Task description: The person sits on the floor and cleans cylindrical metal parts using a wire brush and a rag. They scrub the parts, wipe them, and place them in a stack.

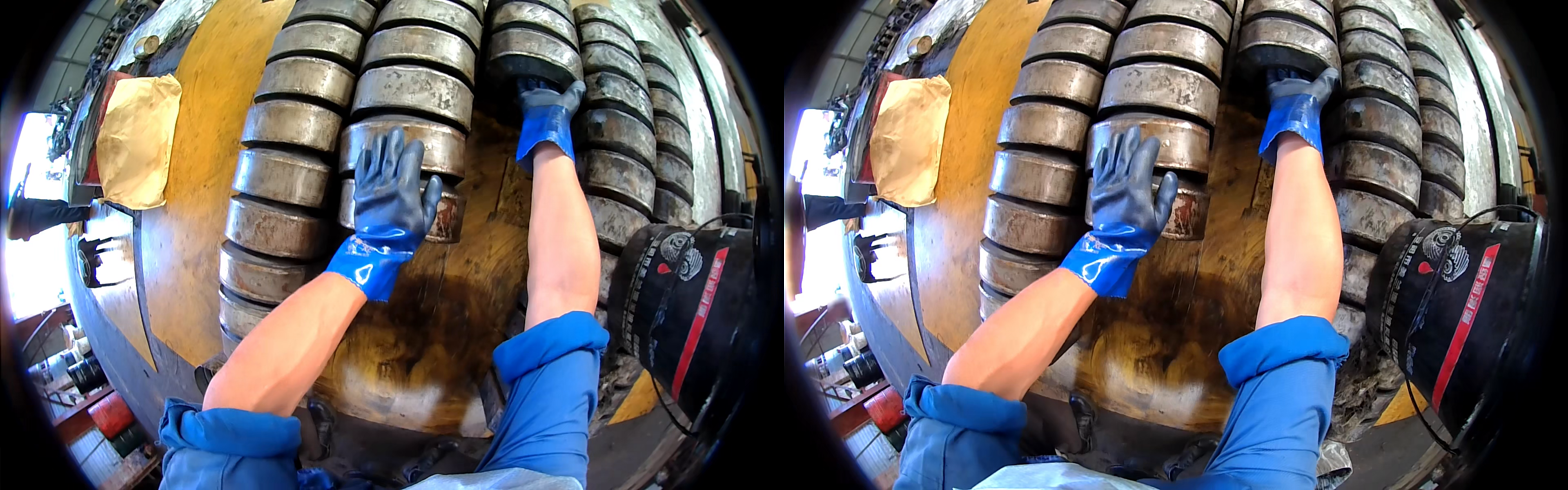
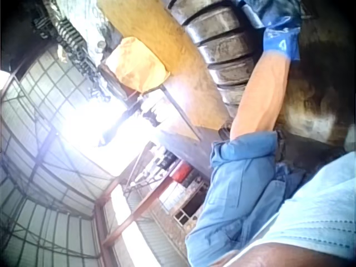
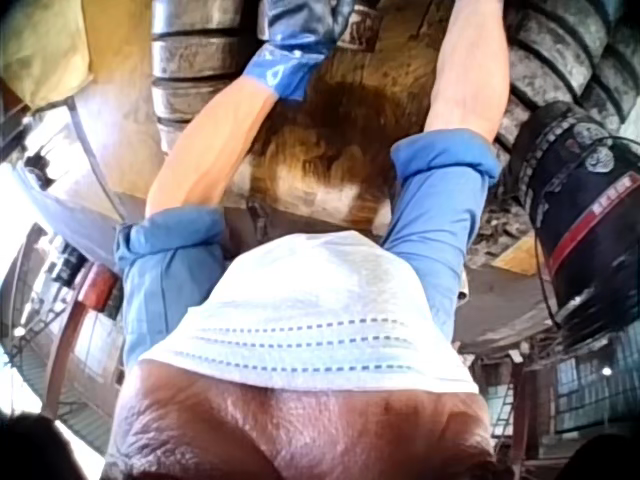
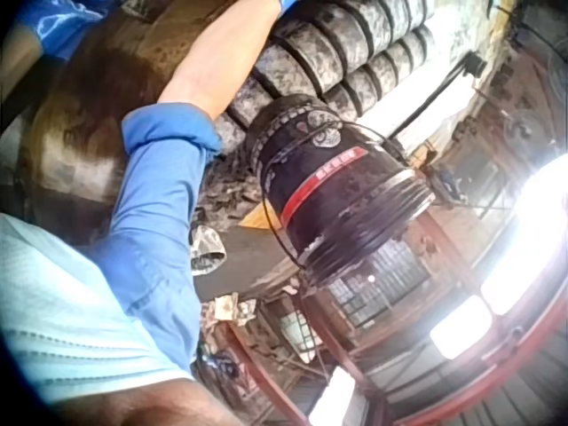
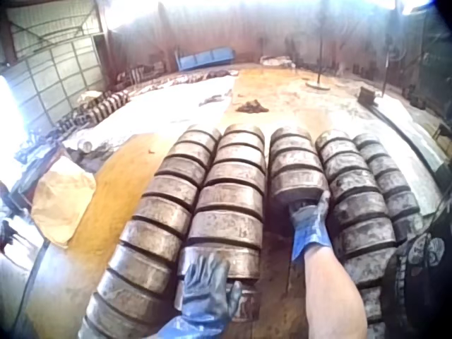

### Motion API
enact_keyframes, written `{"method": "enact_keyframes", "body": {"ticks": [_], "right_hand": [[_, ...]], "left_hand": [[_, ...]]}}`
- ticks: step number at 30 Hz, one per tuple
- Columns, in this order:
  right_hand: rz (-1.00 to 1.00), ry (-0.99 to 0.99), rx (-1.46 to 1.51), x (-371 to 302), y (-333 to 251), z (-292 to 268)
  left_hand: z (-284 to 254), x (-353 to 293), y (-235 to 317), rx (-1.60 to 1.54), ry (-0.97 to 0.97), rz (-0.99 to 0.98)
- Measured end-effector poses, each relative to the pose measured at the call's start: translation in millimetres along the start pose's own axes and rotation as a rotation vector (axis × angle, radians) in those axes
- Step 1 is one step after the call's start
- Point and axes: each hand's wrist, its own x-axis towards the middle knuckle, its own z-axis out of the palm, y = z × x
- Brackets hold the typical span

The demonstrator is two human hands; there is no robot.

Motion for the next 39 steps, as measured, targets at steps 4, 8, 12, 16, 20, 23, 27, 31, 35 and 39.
{"method": "enact_keyframes", "body": {"ticks": [4, 8, 12, 16, 20, 23, 27, 31, 35, 39], "right_hand": [[-0.041, -0.033, 0.04, -17.6, -9.0, -5.3], [-0.085, -0.076, 0.138, -52.2, 4.4, -2.5], [-0.099, 0.189, 0.181, -103.8, 1.8, -80.0], [-0.082, 0.239, 0.167, -190.9, 23.7, -118.7], [-0.075, 0.333, 0.109, -284.4, 21.5, -158.0], [-0.048, 0.4, 0.073, -366.5, 28.0, -179.6], [0.017, 0.519, 0.043, -504.1, 33.2, -208.4], [0.094, 0.692, 0.041, -662.5, 17.5, -215.1], [0.092, 0.788, 0.137, -746.4, -3.3, -183.8], [-0.023, 0.797, 0.869, -770.6, -4.2, -123.1]], "left_hand": [[6.6, -0.7, 2.4, -0.013, 0.001, 0.029], [1.3, -0.5, 1.8, 0.015, 0.047, 0.037], [22.2, -10.2, 11.1, -0.056, 0.046, 0.058], [19.1, -12.0, -0.2, 0.024, 0.136, 0.098], [24.1, -17.4, -0.4, -0.006, 0.146, 0.103], [12.6, -20.1, -6.4, 0.033, 0.245, 0.165], [-13.0, -41.4, -23.9, 0.019, 0.265, 0.197], [-41.7, -97.9, -15.3, -0.235, 0.147, 0.319], [-40.2, -243.5, 42.7, -0.786, -0.093, 0.376], [-62.7, -331.8, 57.4, -0.782, -0.895, -0.001]]}}
